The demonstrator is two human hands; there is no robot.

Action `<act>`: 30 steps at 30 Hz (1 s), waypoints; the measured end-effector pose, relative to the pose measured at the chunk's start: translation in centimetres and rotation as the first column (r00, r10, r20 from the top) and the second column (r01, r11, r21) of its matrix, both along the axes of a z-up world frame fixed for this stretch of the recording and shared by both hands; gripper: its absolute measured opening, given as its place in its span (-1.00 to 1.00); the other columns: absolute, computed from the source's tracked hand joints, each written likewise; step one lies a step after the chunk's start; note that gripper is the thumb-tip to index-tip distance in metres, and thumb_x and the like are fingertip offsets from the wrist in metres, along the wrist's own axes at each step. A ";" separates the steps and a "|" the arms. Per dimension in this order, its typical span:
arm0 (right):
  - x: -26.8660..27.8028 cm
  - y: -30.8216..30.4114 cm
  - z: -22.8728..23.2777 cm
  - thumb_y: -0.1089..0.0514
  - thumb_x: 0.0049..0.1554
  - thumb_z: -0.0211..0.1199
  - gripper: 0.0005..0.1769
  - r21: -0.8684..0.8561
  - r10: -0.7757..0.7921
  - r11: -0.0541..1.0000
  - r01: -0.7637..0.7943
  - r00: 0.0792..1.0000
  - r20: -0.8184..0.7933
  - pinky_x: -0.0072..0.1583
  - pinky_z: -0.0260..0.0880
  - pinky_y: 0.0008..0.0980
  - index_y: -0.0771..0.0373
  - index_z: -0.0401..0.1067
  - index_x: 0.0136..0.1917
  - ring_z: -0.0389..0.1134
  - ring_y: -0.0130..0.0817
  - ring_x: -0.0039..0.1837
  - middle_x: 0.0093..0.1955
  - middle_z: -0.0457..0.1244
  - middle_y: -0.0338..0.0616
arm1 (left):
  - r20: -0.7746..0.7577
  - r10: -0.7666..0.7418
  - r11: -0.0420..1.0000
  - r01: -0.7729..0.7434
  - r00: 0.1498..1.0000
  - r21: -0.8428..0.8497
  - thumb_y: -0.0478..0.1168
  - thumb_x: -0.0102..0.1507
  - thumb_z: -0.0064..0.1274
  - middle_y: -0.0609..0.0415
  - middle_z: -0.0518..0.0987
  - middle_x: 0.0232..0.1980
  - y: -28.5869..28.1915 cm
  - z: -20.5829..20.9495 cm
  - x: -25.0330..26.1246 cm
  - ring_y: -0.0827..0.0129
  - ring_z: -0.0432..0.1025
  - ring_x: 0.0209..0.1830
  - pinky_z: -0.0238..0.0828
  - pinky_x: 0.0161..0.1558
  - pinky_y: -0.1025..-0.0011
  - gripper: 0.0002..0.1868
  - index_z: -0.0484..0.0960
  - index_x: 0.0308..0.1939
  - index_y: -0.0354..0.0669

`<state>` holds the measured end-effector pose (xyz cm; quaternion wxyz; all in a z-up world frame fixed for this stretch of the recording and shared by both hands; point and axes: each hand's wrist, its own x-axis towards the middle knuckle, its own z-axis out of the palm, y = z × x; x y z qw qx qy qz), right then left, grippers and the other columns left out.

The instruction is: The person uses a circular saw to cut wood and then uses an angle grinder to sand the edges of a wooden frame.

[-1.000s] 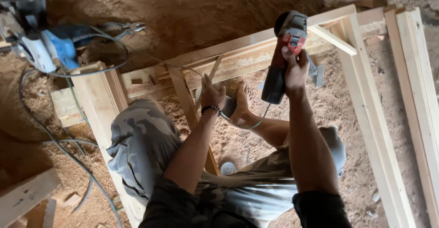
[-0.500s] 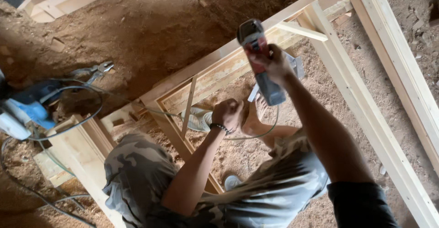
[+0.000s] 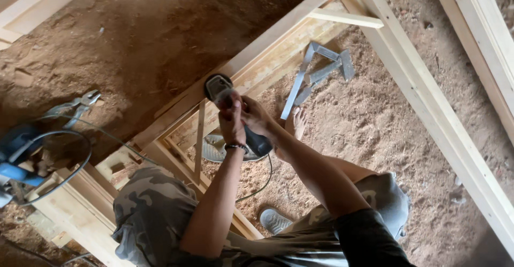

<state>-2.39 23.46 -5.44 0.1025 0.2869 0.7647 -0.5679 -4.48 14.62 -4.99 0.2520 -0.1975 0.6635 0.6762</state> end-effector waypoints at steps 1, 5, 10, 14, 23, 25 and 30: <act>0.6 0.0 -0.7 -0.12 0.15 0.20 -0.62 0.339 0.260 0.923 -0.180 0.943 -0.207 -0.13 0.37 -0.06 0.12 0.46 0.13 0.35 0.15 -0.19 -0.27 0.21 0.11 | -0.067 0.020 0.998 -0.016 0.998 0.061 0.35 0.17 0.21 -0.05 0.55 -0.17 -0.2 1.2 -0.3 0.33 0.47 -0.15 0.42 -0.16 0.43 -0.33 0.51 -0.10 -0.20; -0.4 0.9 0.0 -0.32 0.16 0.18 -0.52 0.060 0.069 0.996 -0.068 0.998 -0.015 -0.03 0.35 0.03 0.04 0.42 0.13 0.41 0.18 -0.02 -0.19 0.30 0.14 | -0.144 0.196 0.960 -0.159 0.970 0.233 0.13 0.27 0.24 -0.04 0.52 -0.27 1.2 3.9 -0.1 0.41 0.37 -0.24 0.41 -0.18 0.40 -0.48 0.39 -0.25 -0.24; 0.7 4.4 -1.1 -0.08 0.16 0.17 -0.60 0.257 0.213 0.948 -0.185 0.974 -0.083 -0.07 0.36 0.09 0.23 0.38 0.13 0.35 0.39 -0.05 -0.16 0.26 0.34 | -0.078 0.020 0.999 -0.017 0.997 0.038 0.33 0.19 0.11 -0.06 0.61 -0.29 3.9 2.8 -0.3 0.26 0.49 -0.19 0.40 -0.11 0.37 -0.43 0.51 -0.27 -0.12; 0.9 6.8 -1.9 0.06 0.12 0.16 -0.72 0.467 0.391 0.852 -0.238 0.881 -0.265 -0.16 0.34 -0.18 0.26 0.40 0.04 0.30 0.12 -0.21 -0.20 0.16 0.05 | 0.053 -0.127 0.956 0.136 0.991 -0.260 0.63 0.08 -0.02 -0.12 0.67 -0.14 5.8 0.5 -1.3 -0.06 0.55 0.06 0.46 0.15 0.10 -0.21 0.43 -0.11 0.04; -0.5 15.3 -5.2 0.19 0.12 0.18 -0.74 0.453 0.347 0.876 -0.163 0.867 -0.358 -0.20 0.28 -0.04 0.31 0.45 0.07 0.27 0.13 -0.21 -0.12 0.19 0.05 | 0.130 -0.164 0.965 0.187 0.978 -0.186 0.58 0.05 -0.02 -0.20 0.66 -0.01 12.9 2.7 -2.8 -0.07 0.51 0.16 0.41 0.26 0.11 -0.19 0.44 -0.04 -0.03; -0.2 17.3 -4.4 0.10 0.16 0.16 -0.74 0.527 0.360 0.834 -0.163 0.884 -0.297 -0.16 0.32 -0.04 0.25 0.48 0.06 0.31 0.25 -0.15 -0.09 0.21 0.09 | 0.131 -0.194 0.960 0.215 0.972 -0.179 0.56 0.05 -0.02 -0.21 0.65 0.01 15.1 3.6 -3.3 -0.08 0.51 0.17 0.41 0.26 0.09 -0.19 0.44 -0.03 -0.04; -2.5 23.3 -3.6 -0.40 0.17 0.11 -0.57 0.184 -0.110 0.978 0.101 0.993 0.039 0.07 0.35 -0.04 -0.24 0.49 0.16 0.42 0.01 0.04 -0.11 0.37 -0.07 | 0.116 -0.246 0.950 0.264 0.962 -0.166 0.57 0.04 -0.04 -0.20 0.64 0.07 21.1 2.5 -4.7 -0.03 0.50 0.20 0.40 0.29 0.13 -0.15 0.44 0.02 -0.06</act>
